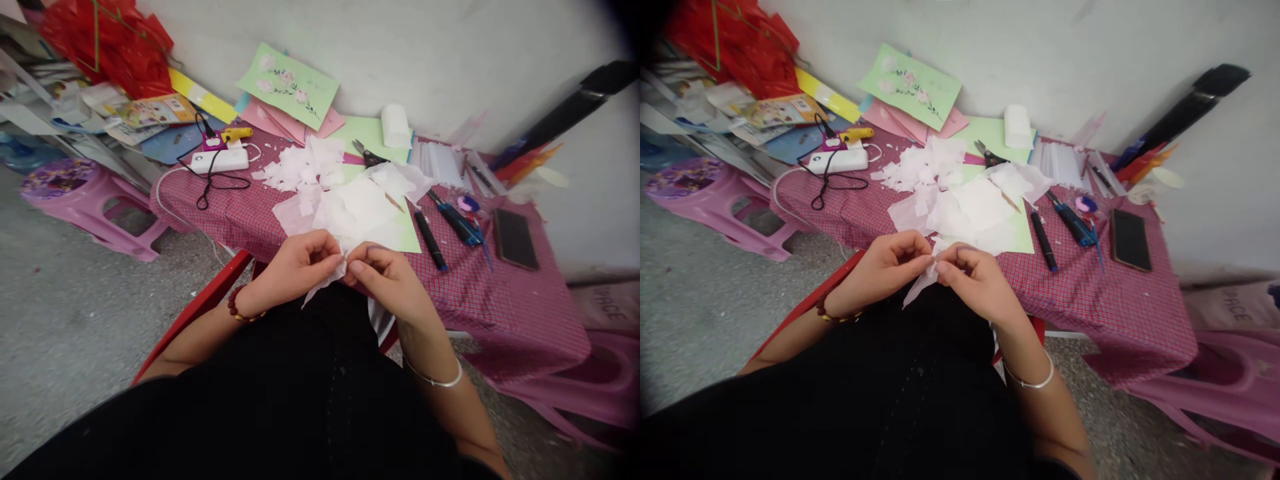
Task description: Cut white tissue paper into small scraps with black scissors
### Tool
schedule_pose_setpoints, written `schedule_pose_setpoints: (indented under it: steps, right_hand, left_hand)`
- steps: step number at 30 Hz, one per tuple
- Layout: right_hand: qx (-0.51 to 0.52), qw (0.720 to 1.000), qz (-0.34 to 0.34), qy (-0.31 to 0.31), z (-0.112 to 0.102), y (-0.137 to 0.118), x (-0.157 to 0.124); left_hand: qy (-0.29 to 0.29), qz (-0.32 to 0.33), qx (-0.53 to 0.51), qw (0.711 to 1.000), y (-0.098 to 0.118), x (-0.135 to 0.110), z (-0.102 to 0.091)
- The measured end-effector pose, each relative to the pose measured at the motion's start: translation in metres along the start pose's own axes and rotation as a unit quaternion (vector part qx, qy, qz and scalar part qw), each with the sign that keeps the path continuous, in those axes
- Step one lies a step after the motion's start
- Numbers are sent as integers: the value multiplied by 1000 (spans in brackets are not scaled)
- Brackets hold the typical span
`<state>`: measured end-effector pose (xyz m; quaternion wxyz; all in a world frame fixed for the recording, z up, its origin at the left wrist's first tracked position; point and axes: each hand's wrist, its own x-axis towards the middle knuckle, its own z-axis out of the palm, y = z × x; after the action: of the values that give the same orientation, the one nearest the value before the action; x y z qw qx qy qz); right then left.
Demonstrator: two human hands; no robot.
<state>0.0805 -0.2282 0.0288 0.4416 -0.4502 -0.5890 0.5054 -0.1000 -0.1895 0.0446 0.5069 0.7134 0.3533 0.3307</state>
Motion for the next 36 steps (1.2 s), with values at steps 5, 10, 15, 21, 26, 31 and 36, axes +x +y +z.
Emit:
schedule_pose_setpoints:
  steps: [5, 10, 15, 21, 26, 31, 36]
  right_hand:
    - [43, 999, 24, 0, 4, 3, 1]
    - [72, 997, 18, 15, 2, 12, 3]
    - [93, 996, 12, 12, 2, 15, 5]
    - [98, 995, 8, -6, 2, 17, 5]
    - [86, 996, 12, -7, 1, 11, 4]
    - [78, 997, 27, 9, 4, 7, 5]
    - [56, 998, 29, 22, 6, 6, 6]
  left_hand:
    - [-1, 7, -6, 1000, -2, 0, 2]
    - [44, 19, -45, 998, -5, 0, 4]
    - [-6, 35, 11, 999, 1, -3, 4]
    - [-43, -17, 2, 999, 3, -2, 4]
    - [-44, -31, -14, 998, 3, -2, 3]
    - [-24, -24, -9, 999, 1, -1, 7]
    - [5, -4, 36, 999, -1, 0, 9]
